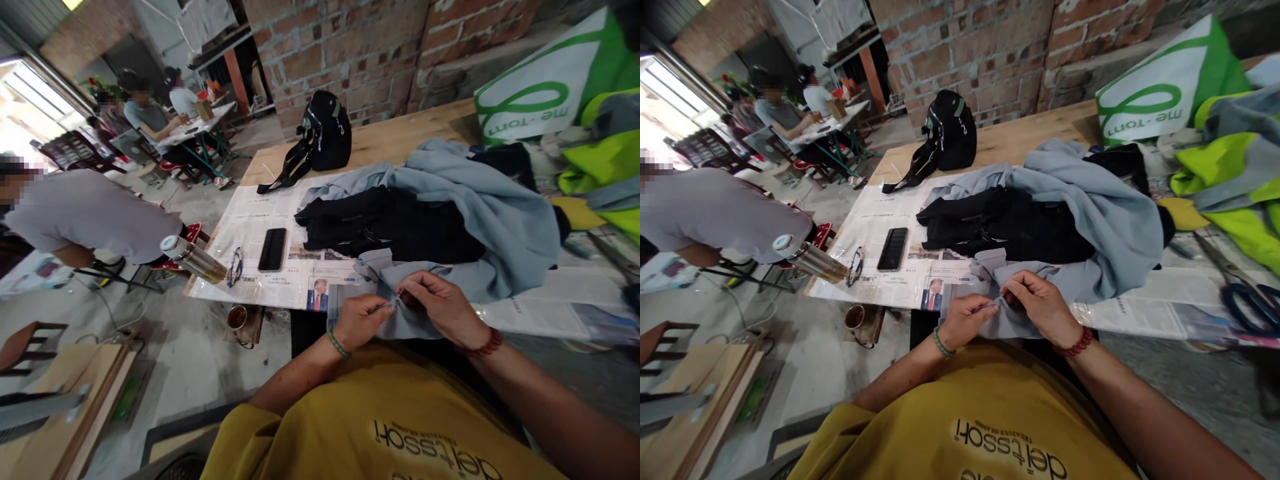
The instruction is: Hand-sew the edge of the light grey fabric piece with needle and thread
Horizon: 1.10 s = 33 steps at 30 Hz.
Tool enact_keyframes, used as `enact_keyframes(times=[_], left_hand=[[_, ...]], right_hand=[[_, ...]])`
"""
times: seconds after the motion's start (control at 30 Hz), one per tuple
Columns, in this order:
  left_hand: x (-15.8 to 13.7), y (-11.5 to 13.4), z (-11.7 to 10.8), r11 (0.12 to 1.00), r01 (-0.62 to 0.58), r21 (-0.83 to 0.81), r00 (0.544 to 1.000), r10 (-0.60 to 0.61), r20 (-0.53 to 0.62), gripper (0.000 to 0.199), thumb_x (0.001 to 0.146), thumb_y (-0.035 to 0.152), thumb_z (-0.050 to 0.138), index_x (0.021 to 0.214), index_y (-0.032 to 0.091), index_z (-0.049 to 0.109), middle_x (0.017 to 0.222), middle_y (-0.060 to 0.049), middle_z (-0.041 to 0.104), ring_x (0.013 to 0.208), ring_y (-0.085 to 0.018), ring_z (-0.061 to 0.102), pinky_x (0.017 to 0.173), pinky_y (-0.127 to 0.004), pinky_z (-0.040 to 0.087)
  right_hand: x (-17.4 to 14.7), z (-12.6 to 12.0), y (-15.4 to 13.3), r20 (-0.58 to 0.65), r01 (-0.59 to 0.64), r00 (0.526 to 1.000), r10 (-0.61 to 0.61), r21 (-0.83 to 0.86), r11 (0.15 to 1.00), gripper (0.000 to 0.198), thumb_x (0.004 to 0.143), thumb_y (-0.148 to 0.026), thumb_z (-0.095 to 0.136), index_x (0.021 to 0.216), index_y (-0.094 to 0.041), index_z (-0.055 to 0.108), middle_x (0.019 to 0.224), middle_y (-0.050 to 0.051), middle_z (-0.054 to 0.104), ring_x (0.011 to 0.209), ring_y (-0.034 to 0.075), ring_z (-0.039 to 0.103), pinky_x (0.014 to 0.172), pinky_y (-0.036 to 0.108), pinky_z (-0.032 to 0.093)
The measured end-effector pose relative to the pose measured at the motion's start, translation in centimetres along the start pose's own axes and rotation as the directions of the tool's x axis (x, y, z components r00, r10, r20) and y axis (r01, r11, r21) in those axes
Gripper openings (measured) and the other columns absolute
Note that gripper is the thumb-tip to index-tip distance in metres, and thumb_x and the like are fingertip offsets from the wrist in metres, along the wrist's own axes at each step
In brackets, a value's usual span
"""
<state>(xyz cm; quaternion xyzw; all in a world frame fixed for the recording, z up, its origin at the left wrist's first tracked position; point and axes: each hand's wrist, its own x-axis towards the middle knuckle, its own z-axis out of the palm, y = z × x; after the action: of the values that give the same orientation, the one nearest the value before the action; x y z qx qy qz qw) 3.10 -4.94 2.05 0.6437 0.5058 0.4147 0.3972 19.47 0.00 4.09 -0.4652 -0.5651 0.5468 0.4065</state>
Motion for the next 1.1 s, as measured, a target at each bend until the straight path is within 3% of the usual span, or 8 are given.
enact_keyframes(times=[0.13, 0.33, 0.47, 0.63, 0.73, 0.83, 1.0, 1.1], left_hand=[[-0.6, -0.3, 0.0, 0.998, -0.053, 0.027, 0.994, 0.050, 0.101, 0.022, 0.083, 0.032, 0.058, 0.077, 0.015, 0.071, 0.070, -0.004, 0.065, 0.064, -0.014, 0.059, 0.064, -0.025, 0.047], [-0.2, -0.9, 0.0, 0.996, -0.044, 0.072, 0.999, 0.044, 0.000, 0.021, 0.084, 0.029, 0.057, 0.084, 0.015, 0.072, 0.077, -0.006, 0.069, 0.071, -0.015, 0.062, 0.068, -0.026, 0.049], [0.5, -1.8, -0.6, 0.993, -0.051, 0.108, 0.996, 0.058, -0.061, 0.019, 0.082, 0.027, 0.058, 0.084, 0.015, 0.072, 0.076, -0.005, 0.069, 0.071, -0.015, 0.061, 0.068, -0.025, 0.049], [0.9, -3.4, -0.9, 0.992, 0.034, 0.121, 0.994, -0.021, -0.108, 0.018, 0.082, 0.027, 0.058, 0.084, 0.015, 0.072, 0.079, -0.005, 0.070, 0.073, -0.015, 0.062, 0.070, -0.025, 0.049], [1.0, -3.7, -0.8, 0.989, 0.048, 0.141, 0.995, -0.035, -0.091, 0.018, 0.081, 0.027, 0.058, 0.083, 0.015, 0.072, 0.077, -0.004, 0.070, 0.073, -0.015, 0.061, 0.070, -0.025, 0.048], [1.1, -3.6, -0.7, 0.986, 0.046, 0.162, 0.997, -0.035, -0.070, 0.018, 0.081, 0.028, 0.058, 0.082, 0.016, 0.072, 0.077, -0.005, 0.070, 0.073, -0.015, 0.060, 0.070, -0.026, 0.048], [1.2, -3.5, -0.8, 0.987, 0.055, 0.149, 0.997, -0.046, -0.062, 0.019, 0.081, 0.029, 0.058, 0.084, 0.016, 0.072, 0.081, -0.005, 0.071, 0.077, -0.016, 0.062, 0.073, -0.027, 0.049], [1.2, -3.6, -0.9, 0.988, 0.054, 0.142, 0.997, -0.046, -0.064, 0.019, 0.080, 0.029, 0.059, 0.084, 0.016, 0.072, 0.080, -0.005, 0.071, 0.077, -0.016, 0.062, 0.072, -0.027, 0.049]], right_hand=[[0.5, -0.9, -0.5, -0.065, 0.042, 0.997, -0.038, 0.068, 0.997, 0.030, 0.076, -0.053, 0.061, 0.069, -0.023, 0.058, 0.072, 0.003, 0.062, 0.061, 0.015, 0.054, 0.061, 0.032, 0.045], [1.0, -1.8, -1.9, -0.062, 0.259, 0.947, -0.315, -0.429, 0.865, 0.021, 0.083, -0.045, 0.054, 0.082, -0.026, 0.062, 0.086, 0.006, 0.067, 0.082, 0.024, 0.060, 0.079, 0.041, 0.045], [1.1, -1.6, -2.5, -0.101, 0.263, 0.934, -0.343, -0.455, 0.851, 0.024, 0.088, -0.042, 0.045, 0.086, -0.023, 0.059, 0.087, 0.005, 0.067, 0.079, 0.020, 0.060, 0.074, 0.037, 0.046], [1.7, -2.1, -3.3, -0.225, 0.160, 0.963, -0.149, 0.028, 0.987, 0.022, 0.084, -0.047, 0.052, 0.082, -0.025, 0.052, 0.074, 0.002, 0.064, 0.065, 0.017, 0.058, 0.056, 0.030, 0.044], [2.0, -2.8, -3.9, -0.115, 0.031, 0.993, 0.015, 0.383, 0.923, 0.020, 0.081, -0.045, 0.056, 0.083, -0.027, 0.050, 0.066, -0.001, 0.058, 0.066, 0.018, 0.061, 0.048, 0.027, 0.042], [2.0, -3.0, -4.0, -0.021, -0.041, 0.998, 0.058, 0.482, 0.875, 0.018, 0.082, -0.045, 0.056, 0.086, -0.028, 0.051, 0.066, -0.002, 0.056, 0.066, 0.017, 0.062, 0.054, 0.030, 0.049], [2.0, -3.4, -2.9, -0.180, 0.268, 0.953, -0.243, 0.129, 0.955, 0.018, 0.084, -0.045, 0.053, 0.088, -0.027, 0.055, 0.076, 0.000, 0.062, 0.081, 0.019, 0.065, 0.084, 0.042, 0.051], [2.4, -4.9, -2.4, -0.129, 0.417, 0.867, -0.481, -0.342, 0.842, 0.020, 0.086, -0.041, 0.051, 0.092, -0.025, 0.061, 0.091, 0.005, 0.066, 0.095, 0.021, 0.062, 0.093, 0.043, 0.046]])
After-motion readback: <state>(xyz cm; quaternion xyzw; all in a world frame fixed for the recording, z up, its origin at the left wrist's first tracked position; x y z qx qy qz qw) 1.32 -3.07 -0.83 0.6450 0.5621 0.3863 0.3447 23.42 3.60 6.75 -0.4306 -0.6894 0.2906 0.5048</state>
